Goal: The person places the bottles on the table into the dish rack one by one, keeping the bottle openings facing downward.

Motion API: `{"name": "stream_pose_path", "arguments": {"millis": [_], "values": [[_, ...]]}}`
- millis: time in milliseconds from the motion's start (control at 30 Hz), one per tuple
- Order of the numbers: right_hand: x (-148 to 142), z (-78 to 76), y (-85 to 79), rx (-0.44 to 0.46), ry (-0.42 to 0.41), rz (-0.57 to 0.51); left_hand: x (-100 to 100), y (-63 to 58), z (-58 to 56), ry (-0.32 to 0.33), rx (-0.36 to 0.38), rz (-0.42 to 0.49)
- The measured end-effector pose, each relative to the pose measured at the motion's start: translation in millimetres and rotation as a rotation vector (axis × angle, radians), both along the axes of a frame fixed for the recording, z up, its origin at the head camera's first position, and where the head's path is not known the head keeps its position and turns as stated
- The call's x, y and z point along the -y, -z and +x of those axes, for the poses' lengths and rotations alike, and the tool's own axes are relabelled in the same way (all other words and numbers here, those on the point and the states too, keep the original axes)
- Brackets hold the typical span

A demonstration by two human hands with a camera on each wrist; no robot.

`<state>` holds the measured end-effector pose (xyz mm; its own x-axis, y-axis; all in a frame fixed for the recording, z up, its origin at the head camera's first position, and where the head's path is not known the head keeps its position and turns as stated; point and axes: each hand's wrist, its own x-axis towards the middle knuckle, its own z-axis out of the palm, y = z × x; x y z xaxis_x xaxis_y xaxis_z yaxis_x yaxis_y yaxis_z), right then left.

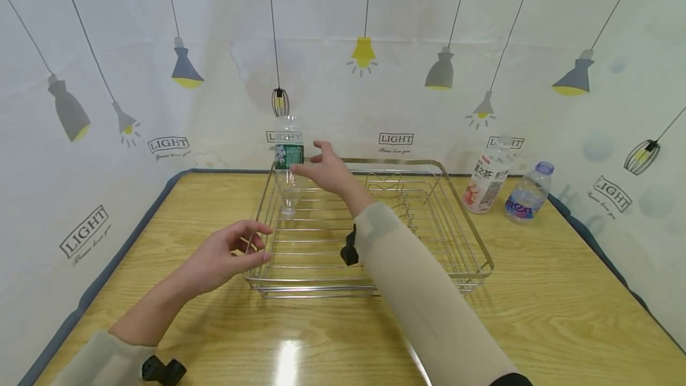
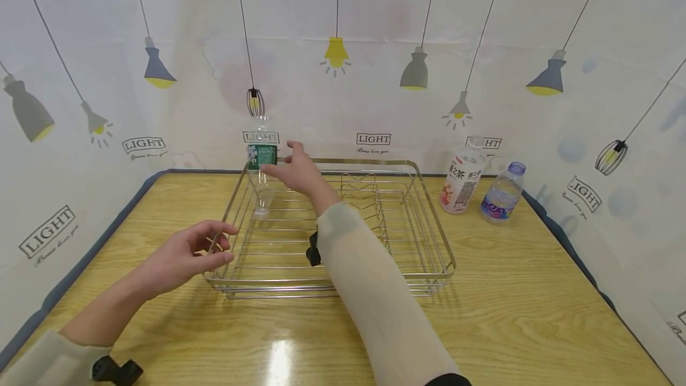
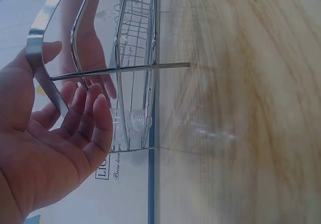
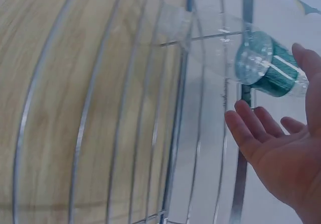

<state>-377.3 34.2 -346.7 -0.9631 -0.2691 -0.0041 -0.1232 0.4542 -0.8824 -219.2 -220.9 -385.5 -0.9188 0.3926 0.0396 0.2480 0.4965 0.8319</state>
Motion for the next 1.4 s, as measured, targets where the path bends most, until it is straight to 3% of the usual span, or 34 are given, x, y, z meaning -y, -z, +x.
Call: {"name": "stream_pose_path", "arguments": {"millis": [167, 500, 867, 1133, 1400], "values": [[-8.4, 3.3, -18.3, -0.054, 0.039, -0.074, -0.4, 0.5, 0.0, 0.008, -0.005, 0.006], [-48.3, 28.2, -58.9, -0.135, -0.045, -0.253, 2.0, -0.5, -0.9, 0.026, 0.006, 0.008], [-125.3, 62.3, -94.0, -0.217, -0.062, -0.178, 3.5, -0.5, -2.3, 0.036, 0.007, -0.002], [-199.6, 93.9, -100.6, -0.268, 0.021, -0.043, 4.2, -1.2, -3.4, 0.047, 0.014, 0.003], [-281.4, 115.7, -79.4, -0.298, 0.121, 0.086, 4.7, -1.2, -4.0, 0.056, 0.009, 0.015]]}}
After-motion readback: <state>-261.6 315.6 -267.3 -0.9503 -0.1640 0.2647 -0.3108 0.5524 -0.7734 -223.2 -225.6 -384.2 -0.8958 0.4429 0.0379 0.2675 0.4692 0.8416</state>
